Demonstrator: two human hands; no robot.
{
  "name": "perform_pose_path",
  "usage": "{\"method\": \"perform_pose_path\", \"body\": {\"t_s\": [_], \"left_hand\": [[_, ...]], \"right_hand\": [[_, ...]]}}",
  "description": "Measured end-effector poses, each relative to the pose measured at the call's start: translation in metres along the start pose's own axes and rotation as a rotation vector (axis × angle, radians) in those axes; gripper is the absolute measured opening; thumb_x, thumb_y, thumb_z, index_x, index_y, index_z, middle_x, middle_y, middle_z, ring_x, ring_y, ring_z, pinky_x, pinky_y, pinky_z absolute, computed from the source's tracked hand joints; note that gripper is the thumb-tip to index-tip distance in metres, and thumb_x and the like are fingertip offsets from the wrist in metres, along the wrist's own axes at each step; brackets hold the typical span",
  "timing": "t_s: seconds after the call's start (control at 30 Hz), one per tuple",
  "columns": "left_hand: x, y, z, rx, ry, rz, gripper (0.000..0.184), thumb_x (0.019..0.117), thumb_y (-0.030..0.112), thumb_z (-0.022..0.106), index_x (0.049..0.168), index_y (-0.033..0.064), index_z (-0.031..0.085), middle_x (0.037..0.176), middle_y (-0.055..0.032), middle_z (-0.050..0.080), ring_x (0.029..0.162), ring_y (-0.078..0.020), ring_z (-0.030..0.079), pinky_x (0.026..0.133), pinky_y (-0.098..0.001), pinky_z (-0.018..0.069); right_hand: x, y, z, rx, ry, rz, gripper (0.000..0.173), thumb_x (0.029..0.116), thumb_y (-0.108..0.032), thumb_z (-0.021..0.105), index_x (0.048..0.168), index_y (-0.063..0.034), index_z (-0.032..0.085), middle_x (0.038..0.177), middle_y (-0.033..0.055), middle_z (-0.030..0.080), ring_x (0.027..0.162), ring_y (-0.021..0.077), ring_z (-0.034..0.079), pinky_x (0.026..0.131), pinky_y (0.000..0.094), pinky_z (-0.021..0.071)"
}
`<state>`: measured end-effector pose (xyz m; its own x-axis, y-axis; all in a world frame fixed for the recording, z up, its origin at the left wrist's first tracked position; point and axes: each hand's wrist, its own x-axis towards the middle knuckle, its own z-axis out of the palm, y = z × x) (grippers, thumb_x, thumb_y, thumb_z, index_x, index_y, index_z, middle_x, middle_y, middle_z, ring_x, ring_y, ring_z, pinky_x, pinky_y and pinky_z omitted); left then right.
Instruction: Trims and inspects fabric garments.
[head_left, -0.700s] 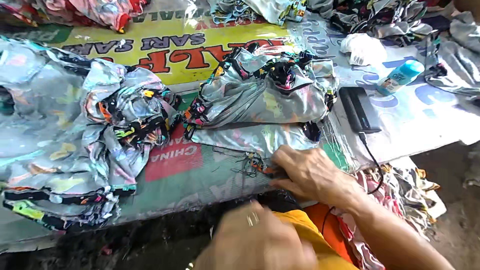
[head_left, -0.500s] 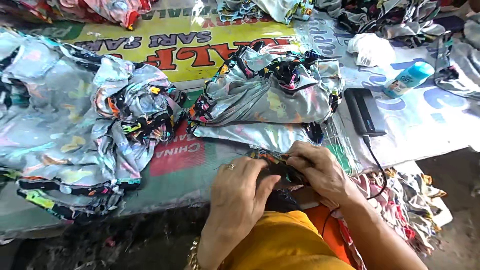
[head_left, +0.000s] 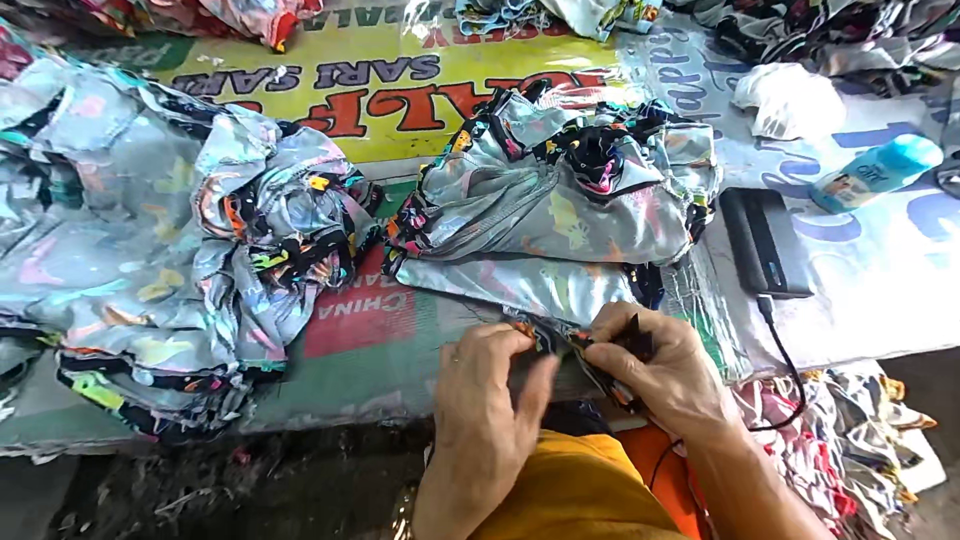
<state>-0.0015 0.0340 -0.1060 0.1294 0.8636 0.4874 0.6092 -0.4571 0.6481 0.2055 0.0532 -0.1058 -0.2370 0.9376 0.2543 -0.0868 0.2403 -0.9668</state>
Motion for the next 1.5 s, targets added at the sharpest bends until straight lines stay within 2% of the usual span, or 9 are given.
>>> {"method": "perform_pose_path", "body": {"t_s": [0.1, 0.23, 0.43, 0.5, 0.73, 0.97, 1.17, 1.3, 1.5], "left_hand": [[0.005, 0.008, 0.009, -0.121, -0.125, -0.029, 0.044, 0.1010, 0.046, 0.061, 0.105, 0.0037, 0.069, 0.092, -0.0034, 0.070, 0.084, -0.0073, 0.066, 0.076, -0.0262, 0.0558], [0.011, 0.008, 0.017, -0.582, -0.186, -0.156, 0.014, 0.1016, 0.013, 0.062, 0.099, 0.0001, 0.065, 0.088, 0.0000, 0.067, 0.080, -0.0010, 0.065, 0.074, -0.0173, 0.0567], [0.008, 0.002, 0.018, -0.821, -0.143, -0.196, 0.013, 0.1025, 0.009, 0.057, 0.100, 0.0015, 0.068, 0.093, 0.0022, 0.067, 0.087, -0.0020, 0.065, 0.080, -0.0205, 0.0567], [0.009, 0.003, 0.020, -0.826, -0.125, -0.177, 0.008, 0.1009, 0.008, 0.061, 0.099, 0.0033, 0.067, 0.094, 0.0027, 0.066, 0.088, -0.0017, 0.064, 0.081, -0.0198, 0.0562], [0.003, -0.010, -0.013, -0.250, 0.063, 0.195, 0.011, 0.1012, 0.020, 0.059, 0.092, 0.0140, 0.059, 0.117, 0.0047, 0.063, 0.114, -0.0035, 0.060, 0.095, -0.0192, 0.0523], [-0.006, -0.037, -0.020, 0.137, -0.407, 0.419, 0.012, 0.1035, 0.016, 0.054, 0.095, 0.0123, 0.061, 0.105, -0.0039, 0.071, 0.110, -0.0177, 0.065, 0.098, -0.0381, 0.0451], [0.002, -0.023, -0.004, 0.165, -0.362, 0.261, 0.024, 0.1026, 0.030, 0.059, 0.117, 0.0139, 0.070, 0.090, -0.0024, 0.071, 0.084, -0.0160, 0.065, 0.085, -0.0401, 0.0446], [0.002, -0.018, 0.000, 0.207, -0.376, 0.295, 0.016, 0.1036, 0.025, 0.058, 0.105, 0.0180, 0.073, 0.096, -0.0037, 0.069, 0.088, -0.0174, 0.065, 0.083, -0.0406, 0.0449], [-0.014, -0.028, -0.004, 0.088, -0.251, 0.303, 0.016, 0.1035, 0.014, 0.057, 0.097, 0.0114, 0.072, 0.093, -0.0044, 0.072, 0.091, -0.0164, 0.067, 0.086, -0.0329, 0.0496]], "right_hand": [[0.003, -0.001, 0.006, 0.051, -0.040, 0.027, 0.010, 0.0993, -0.015, 0.065, 0.093, -0.0071, 0.067, 0.079, -0.0082, 0.062, 0.064, -0.0060, 0.055, 0.056, 0.0100, 0.0463], [0.006, -0.001, 0.003, 0.176, -0.026, 0.085, 0.015, 0.1039, -0.020, 0.059, 0.093, -0.0110, 0.065, 0.072, -0.0101, 0.057, 0.054, -0.0064, 0.047, 0.048, 0.0098, 0.0418], [0.005, 0.000, -0.001, -0.090, -0.100, 0.012, 0.037, 0.0974, -0.046, 0.067, 0.108, -0.0112, 0.059, 0.086, -0.0082, 0.062, 0.066, -0.0076, 0.053, 0.057, 0.0094, 0.0460], [0.006, -0.001, 0.001, -0.205, -0.139, -0.001, 0.034, 0.0945, -0.036, 0.073, 0.107, -0.0064, 0.063, 0.088, -0.0050, 0.065, 0.076, -0.0052, 0.060, 0.067, 0.0107, 0.0517], [-0.009, -0.018, -0.020, -0.844, 0.008, -0.350, 0.015, 0.0926, -0.013, 0.065, 0.106, -0.0083, 0.058, 0.096, 0.0063, 0.066, 0.085, 0.0071, 0.063, 0.069, 0.0172, 0.0506], [-0.029, -0.008, -0.019, -1.206, -0.281, -0.243, 0.012, 0.0987, -0.013, 0.058, 0.102, -0.0100, 0.069, 0.097, 0.0128, 0.069, 0.070, 0.0267, 0.067, 0.049, 0.0370, 0.0502], [-0.010, -0.029, -0.015, -0.781, -0.151, -0.259, 0.030, 0.1085, -0.029, 0.050, 0.106, -0.0083, 0.071, 0.096, 0.0011, 0.067, 0.080, 0.0018, 0.061, 0.065, 0.0161, 0.0489], [0.009, -0.013, 0.013, -0.273, -0.202, -0.103, 0.024, 0.1079, -0.017, 0.049, 0.102, -0.0026, 0.068, 0.082, -0.0014, 0.062, 0.066, -0.0002, 0.056, 0.058, 0.0153, 0.0492], [0.009, 0.006, 0.011, -0.256, -0.247, 0.022, 0.022, 0.1071, -0.017, 0.052, 0.101, -0.0032, 0.067, 0.077, -0.0021, 0.059, 0.063, -0.0007, 0.053, 0.058, 0.0138, 0.0452]]}}
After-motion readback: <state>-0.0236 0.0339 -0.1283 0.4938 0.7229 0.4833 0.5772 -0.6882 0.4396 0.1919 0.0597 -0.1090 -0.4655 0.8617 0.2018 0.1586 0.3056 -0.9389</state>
